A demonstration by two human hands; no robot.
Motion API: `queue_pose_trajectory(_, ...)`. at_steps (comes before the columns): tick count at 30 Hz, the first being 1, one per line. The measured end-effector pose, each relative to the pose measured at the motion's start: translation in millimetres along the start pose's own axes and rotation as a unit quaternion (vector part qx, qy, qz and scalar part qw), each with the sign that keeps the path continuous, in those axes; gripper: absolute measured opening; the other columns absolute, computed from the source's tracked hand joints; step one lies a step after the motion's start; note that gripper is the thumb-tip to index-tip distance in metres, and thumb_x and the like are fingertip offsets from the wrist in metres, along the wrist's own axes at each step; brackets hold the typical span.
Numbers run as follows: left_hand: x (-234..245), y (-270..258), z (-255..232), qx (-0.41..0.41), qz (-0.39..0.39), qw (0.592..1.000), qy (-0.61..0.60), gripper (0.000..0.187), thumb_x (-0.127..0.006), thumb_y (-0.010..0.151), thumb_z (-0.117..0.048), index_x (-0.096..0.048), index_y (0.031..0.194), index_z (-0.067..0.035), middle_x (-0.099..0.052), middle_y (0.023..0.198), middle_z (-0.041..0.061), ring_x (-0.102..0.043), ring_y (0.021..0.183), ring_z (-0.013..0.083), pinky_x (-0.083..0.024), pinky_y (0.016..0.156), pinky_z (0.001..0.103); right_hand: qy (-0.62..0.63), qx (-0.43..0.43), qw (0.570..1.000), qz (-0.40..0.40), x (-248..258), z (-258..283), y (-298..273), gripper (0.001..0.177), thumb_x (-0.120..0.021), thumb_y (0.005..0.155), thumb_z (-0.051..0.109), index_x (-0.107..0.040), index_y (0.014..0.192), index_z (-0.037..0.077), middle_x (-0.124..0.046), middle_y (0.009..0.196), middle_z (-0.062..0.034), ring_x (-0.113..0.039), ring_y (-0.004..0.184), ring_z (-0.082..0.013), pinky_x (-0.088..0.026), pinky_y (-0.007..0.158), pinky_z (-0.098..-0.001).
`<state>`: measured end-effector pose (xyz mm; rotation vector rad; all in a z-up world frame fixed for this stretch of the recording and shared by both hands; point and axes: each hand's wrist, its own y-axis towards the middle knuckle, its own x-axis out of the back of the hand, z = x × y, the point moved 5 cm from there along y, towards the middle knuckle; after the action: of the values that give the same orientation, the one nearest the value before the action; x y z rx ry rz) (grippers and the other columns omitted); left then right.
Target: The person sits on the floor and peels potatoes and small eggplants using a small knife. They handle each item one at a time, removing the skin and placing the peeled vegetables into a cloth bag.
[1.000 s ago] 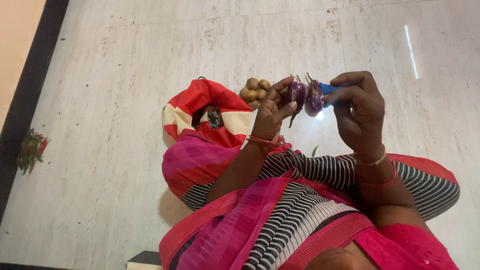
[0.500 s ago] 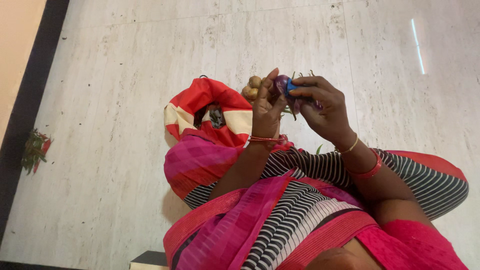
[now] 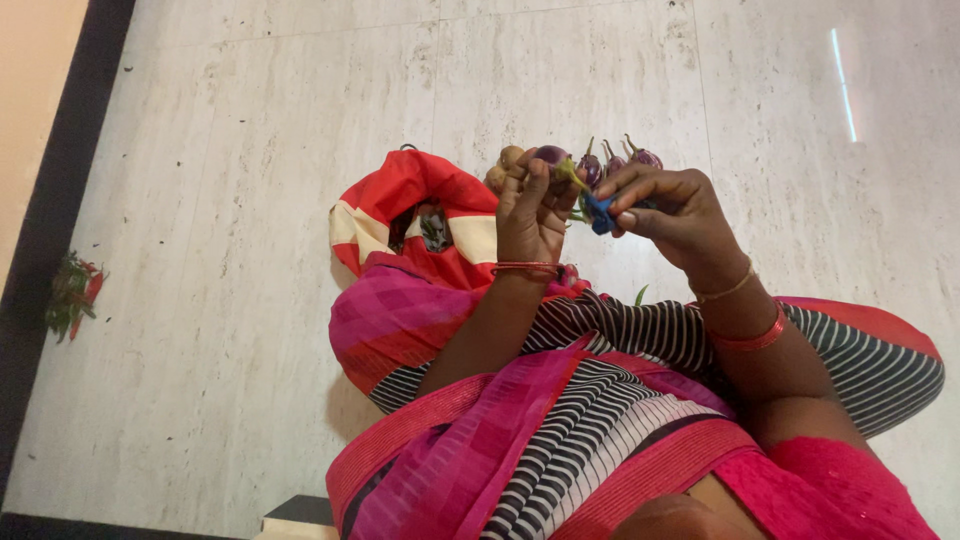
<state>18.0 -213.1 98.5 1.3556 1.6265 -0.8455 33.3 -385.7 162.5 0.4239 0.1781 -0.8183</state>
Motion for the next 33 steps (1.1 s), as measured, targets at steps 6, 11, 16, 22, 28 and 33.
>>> queue_pose_trajectory(6, -5.1, -7.8, -5.5, 0.049, 0.021, 0.998, 0.037, 0.035, -0.069, 0.109, -0.033, -0.061, 0.124, -0.002, -0.07, 0.102, 0.012, -0.073, 0.088, 0.0181, -0.062, 0.074, 0.026, -0.112, 0.091, 0.989, -0.029, -11.2, 24.2, -4.8, 0.014, -0.075, 0.095, 0.0, -0.071, 0.109, 0.0, -0.071, 0.124, -0.0146, -0.069, 0.121, -0.0228, -0.06, 0.106, -0.0347)
queue_pose_trajectory(11, -23.3, -23.7, 7.3, 0.06, 0.038, 0.992, 0.101, 0.034, -0.067, 0.104, -0.036, -0.058, 0.122, -0.01, -0.07, 0.105, 0.006, -0.071, 0.087, 0.0159, -0.06, 0.075, 0.028, -0.238, 0.158, 0.954, -0.093, -27.7, 25.6, -2.3, 0.02, -0.072, 0.1, -0.003, -0.067, 0.118, -0.001, -0.068, 0.129, -0.015, -0.066, 0.119, -0.0198, -0.057, 0.103, -0.0301)
queue_pose_trajectory(16, -26.1, -26.5, 14.6, 0.061, 0.078, 0.974, 0.202, 0.041, -0.069, 0.101, -0.036, -0.06, 0.129, -0.007, -0.071, 0.102, 0.005, -0.07, 0.086, 0.0136, -0.056, 0.075, 0.027, -0.251, 0.18, 0.937, -0.162, -20.5, 25.5, -6.9, 0.014, -0.07, 0.104, -0.004, -0.066, 0.117, -0.002, -0.064, 0.131, -0.0128, -0.067, 0.11, -0.0151, -0.058, 0.094, -0.0258)
queue_pose_trajectory(22, -12.9, -22.4, 29.7, 0.061, 0.115, 0.945, 0.298, 0.041, -0.073, 0.099, -0.034, -0.059, 0.127, -0.007, -0.071, 0.101, 0.005, -0.065, 0.085, 0.0114, -0.049, 0.068, 0.023, -0.267, 0.238, 0.91, -0.209, -13.2, 23.4, -9.3, 0.012, -0.068, 0.109, -0.007, -0.064, 0.118, -0.001, -0.065, 0.126, -0.0125, -0.066, 0.113, -0.0146, -0.057, 0.098, -0.0246)
queue_pose_trajectory(28, -10.4, -23.3, 27.8, 0.014, 0.11, 0.956, 0.271, 0.038, -0.075, 0.1, -0.03, -0.06, 0.125, -0.005, -0.069, 0.103, 0.003, -0.064, 0.088, 0.0093, -0.051, 0.071, 0.024, -0.319, 0.195, 0.912, -0.17, -22.6, 26.5, -3.0, 0.014, -0.071, 0.103, -0.008, -0.068, 0.114, -0.001, -0.066, 0.125, -0.0135, -0.068, 0.107, -0.0155, -0.059, 0.088, -0.025)
queue_pose_trajectory(33, -14.4, -24.0, 20.2, -0.018, 0.068, 0.971, 0.229, 0.036, -0.072, 0.102, -0.027, -0.059, 0.124, -0.002, -0.069, 0.107, 0.005, -0.065, 0.089, 0.011, -0.051, 0.073, 0.024, -0.424, 0.199, 0.874, -0.13, -39.6, 36.0, -0.1, 0.018, -0.076, 0.097, -0.009, -0.072, 0.111, 0.001, -0.067, 0.122, -0.0125, -0.071, 0.104, -0.0176, -0.061, 0.08, -0.0248)
